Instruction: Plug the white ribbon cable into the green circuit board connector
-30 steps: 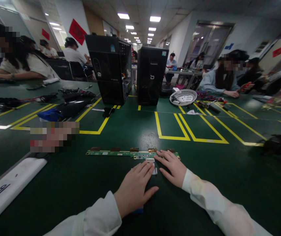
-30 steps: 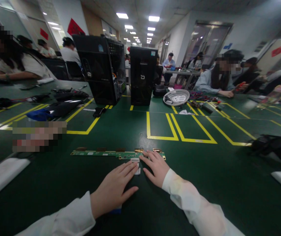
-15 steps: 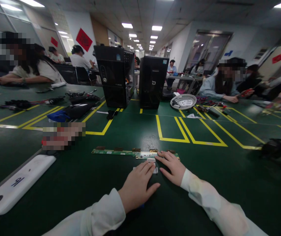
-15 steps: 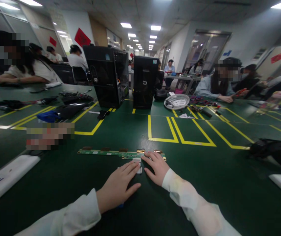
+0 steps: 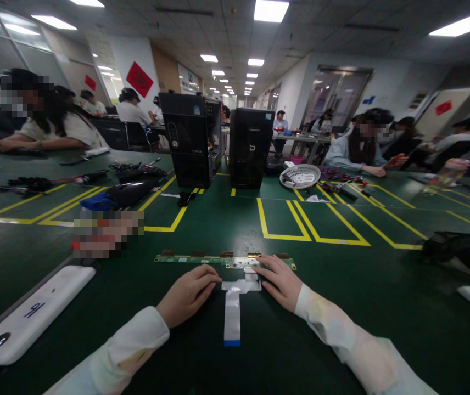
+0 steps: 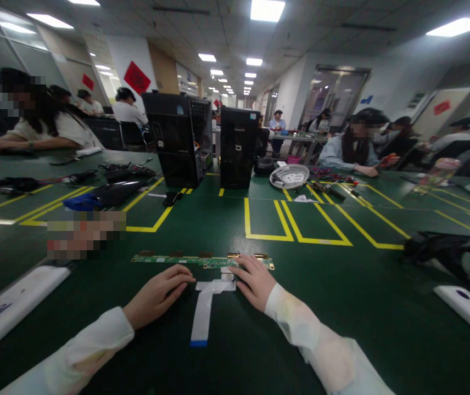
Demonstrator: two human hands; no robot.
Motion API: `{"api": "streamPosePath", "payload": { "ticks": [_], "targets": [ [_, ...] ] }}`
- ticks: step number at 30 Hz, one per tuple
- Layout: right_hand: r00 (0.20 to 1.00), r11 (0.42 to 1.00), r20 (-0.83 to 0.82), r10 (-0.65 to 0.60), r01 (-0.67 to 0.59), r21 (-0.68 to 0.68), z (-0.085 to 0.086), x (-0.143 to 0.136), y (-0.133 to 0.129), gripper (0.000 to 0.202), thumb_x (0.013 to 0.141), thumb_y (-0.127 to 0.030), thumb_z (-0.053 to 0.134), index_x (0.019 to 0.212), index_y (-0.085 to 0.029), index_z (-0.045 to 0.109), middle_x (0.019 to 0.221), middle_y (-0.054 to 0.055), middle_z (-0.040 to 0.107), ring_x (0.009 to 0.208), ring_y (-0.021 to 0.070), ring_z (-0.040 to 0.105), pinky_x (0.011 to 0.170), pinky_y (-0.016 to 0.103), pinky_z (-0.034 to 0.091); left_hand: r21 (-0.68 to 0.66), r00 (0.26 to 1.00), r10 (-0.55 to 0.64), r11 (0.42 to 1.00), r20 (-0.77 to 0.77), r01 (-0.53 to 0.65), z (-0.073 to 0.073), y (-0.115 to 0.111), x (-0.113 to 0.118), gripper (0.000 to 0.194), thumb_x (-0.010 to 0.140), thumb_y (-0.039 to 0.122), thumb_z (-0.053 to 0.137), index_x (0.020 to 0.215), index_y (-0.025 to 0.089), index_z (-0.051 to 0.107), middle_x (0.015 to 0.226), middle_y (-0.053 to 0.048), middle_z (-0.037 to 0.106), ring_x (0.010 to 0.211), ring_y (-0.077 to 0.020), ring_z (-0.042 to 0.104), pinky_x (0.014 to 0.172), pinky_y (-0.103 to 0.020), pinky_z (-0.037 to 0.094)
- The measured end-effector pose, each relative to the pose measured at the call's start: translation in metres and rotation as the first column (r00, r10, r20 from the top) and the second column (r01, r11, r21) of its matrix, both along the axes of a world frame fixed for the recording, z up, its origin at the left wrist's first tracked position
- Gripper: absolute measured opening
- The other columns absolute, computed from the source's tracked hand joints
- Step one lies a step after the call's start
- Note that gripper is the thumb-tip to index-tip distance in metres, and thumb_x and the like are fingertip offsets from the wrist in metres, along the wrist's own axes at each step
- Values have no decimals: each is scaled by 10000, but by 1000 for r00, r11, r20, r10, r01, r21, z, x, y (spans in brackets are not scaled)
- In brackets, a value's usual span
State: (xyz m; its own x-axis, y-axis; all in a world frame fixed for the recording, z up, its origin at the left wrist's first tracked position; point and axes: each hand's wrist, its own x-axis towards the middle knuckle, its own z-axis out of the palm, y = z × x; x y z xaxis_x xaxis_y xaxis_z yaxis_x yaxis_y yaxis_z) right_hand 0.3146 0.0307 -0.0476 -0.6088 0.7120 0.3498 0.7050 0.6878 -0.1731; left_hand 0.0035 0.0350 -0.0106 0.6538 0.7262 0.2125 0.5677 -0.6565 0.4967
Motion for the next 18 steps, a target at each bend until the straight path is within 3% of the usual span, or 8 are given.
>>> {"api": "streamPosePath", "payload": {
  "ticks": [6, 10, 14, 18],
  "targets": [
    [994, 985, 86, 64, -49, -165, 12, -14, -8, 491, 922, -444, 450, 1370, -244, 475, 1477, 99, 378, 1369, 260, 310, 1112, 518, 255, -48, 999, -45, 998, -29, 43, -4, 4, -12, 258, 957, 244, 374, 1041, 226, 617, 1047, -39, 581, 955, -154, 551, 828, -294, 463],
    [993, 985, 114, 35, -14, -171, 14, -3, -18, 519, 922, -478, 444, 1386, -244, 459, 1484, 97, 372, 1374, 252, 306, 1113, 498, 268, -48, 991, -113, 993, -65, 110, -2, 5, -11, 242, 943, 214, 391, 1020, 225, 619, 1030, -38, 584, 968, -165, 535, 842, -308, 445],
    [990, 989, 128, -56, 72, -129, 9, 35, -46, 509, 940, -473, 412, 1403, -263, 437, 1488, 90, 366, 1374, 252, 312, 1112, 491, 283, -45, 989, -127, 991, -71, 124, -1, 5, -12, 244, 936, 207, 396, 1044, 225, 613, 1058, -46, 573, 980, -169, 525, 861, -318, 439],
    [968, 971, 120, -220, 229, -72, 1, 97, -89, 492, 943, -449, 413, 1407, -286, 433, 1480, 83, 380, 1352, 260, 353, 1096, 480, 324, -48, 990, -117, 992, -76, 113, -1, 5, -12, 254, 932, 213, 401, 1074, 235, 611, 1075, -45, 573, 989, -173, 523, 865, -322, 446]
  ]
}}
